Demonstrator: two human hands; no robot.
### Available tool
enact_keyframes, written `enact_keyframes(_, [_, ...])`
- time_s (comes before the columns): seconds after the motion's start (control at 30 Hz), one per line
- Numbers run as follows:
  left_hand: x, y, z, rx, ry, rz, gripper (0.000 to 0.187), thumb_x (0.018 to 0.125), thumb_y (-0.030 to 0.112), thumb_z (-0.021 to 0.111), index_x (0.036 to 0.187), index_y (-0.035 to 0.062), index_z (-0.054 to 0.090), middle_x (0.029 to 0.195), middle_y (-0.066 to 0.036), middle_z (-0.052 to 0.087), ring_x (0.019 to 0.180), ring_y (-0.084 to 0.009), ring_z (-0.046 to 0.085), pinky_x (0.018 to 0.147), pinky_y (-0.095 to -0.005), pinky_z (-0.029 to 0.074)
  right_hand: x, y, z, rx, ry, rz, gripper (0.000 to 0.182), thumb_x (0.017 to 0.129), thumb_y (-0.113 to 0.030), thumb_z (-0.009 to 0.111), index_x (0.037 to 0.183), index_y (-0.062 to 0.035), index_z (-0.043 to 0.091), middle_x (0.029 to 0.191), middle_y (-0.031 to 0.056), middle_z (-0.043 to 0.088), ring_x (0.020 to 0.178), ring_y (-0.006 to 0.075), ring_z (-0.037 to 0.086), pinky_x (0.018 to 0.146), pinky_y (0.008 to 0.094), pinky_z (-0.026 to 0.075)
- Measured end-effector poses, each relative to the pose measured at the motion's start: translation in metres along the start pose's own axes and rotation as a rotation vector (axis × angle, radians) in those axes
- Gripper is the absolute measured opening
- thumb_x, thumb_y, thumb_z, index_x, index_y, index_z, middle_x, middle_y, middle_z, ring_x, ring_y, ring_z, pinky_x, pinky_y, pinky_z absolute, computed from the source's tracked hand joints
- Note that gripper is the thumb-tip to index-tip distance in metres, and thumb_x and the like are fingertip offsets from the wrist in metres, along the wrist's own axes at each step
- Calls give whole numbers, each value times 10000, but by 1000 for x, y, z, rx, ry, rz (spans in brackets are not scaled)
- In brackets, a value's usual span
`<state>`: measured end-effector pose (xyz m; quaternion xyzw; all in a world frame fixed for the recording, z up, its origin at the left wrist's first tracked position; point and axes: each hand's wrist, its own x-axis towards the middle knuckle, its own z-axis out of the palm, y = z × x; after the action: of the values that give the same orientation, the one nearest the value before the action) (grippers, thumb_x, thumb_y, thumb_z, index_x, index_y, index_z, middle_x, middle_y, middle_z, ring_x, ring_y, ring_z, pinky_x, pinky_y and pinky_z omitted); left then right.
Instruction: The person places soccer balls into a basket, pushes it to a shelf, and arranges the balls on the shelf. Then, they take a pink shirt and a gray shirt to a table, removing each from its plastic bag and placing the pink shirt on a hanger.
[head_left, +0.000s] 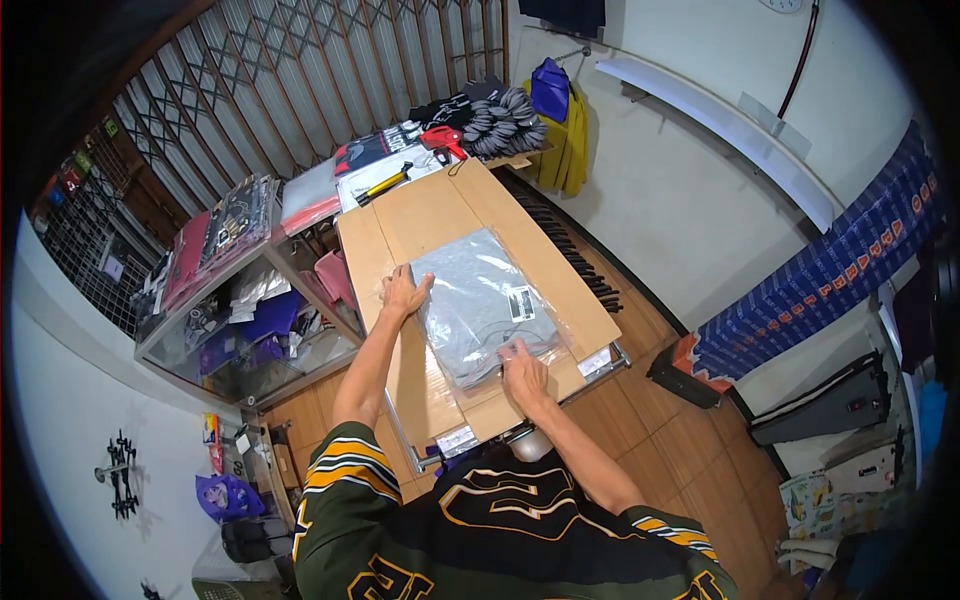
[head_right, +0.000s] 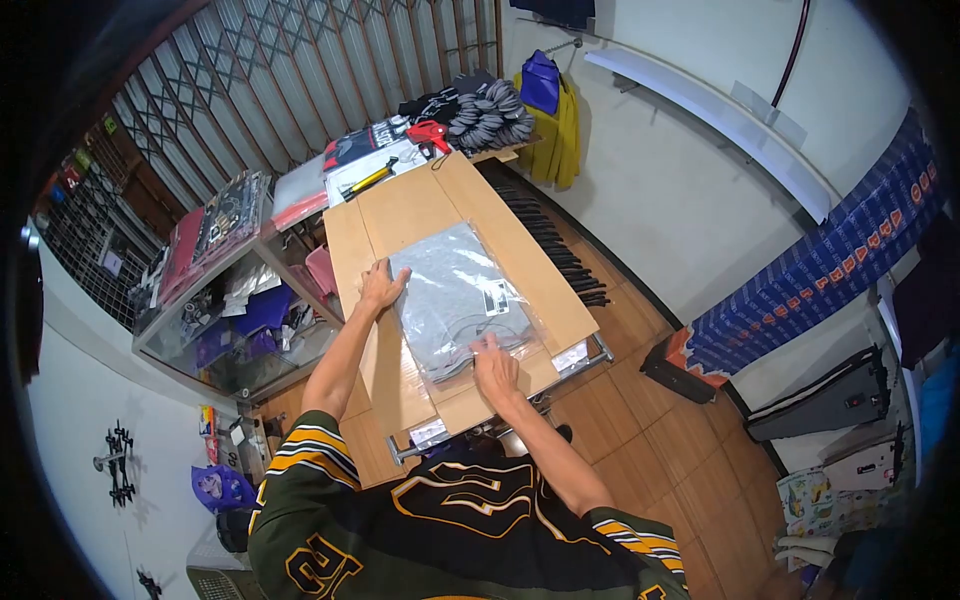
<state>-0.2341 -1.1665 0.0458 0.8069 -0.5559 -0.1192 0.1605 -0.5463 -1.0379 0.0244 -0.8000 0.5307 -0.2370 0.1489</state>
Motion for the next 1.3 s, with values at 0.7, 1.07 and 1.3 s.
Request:
enact_keyframes(0.7, [56,-35,35,-466,323,-330,502,817,236,724,1239,-16,617,1125,-281,670,1086,-407,649,967,-442,503,-67,-25,-45,-42,21,41,571,914,-324,631,1402,-42,536,1520,294,367,1432,502,259,1092,739,182])
enact_keyframes(1.07, [79,15,-45,-968,423,57,324,912,205,705,1135,-28,681,958,-128,751,817,-160,712,767,-295,556,-78,-18,-26,-120,-45,35,717,956,-506,534,1531,-99,399,1612,298,191,1492,533,57,1089,787,35])
enact_keyframes(1.3, [44,103,-181,-1018,490,351,217,966,146,654,1100,-24,670,954,-125,748,844,-159,712,761,-302,559,-78,-14,-25,-85,-23,25,721,942,-500,546,1536,-119,398,1631,281,155,1487,550,43,1087,786,19])
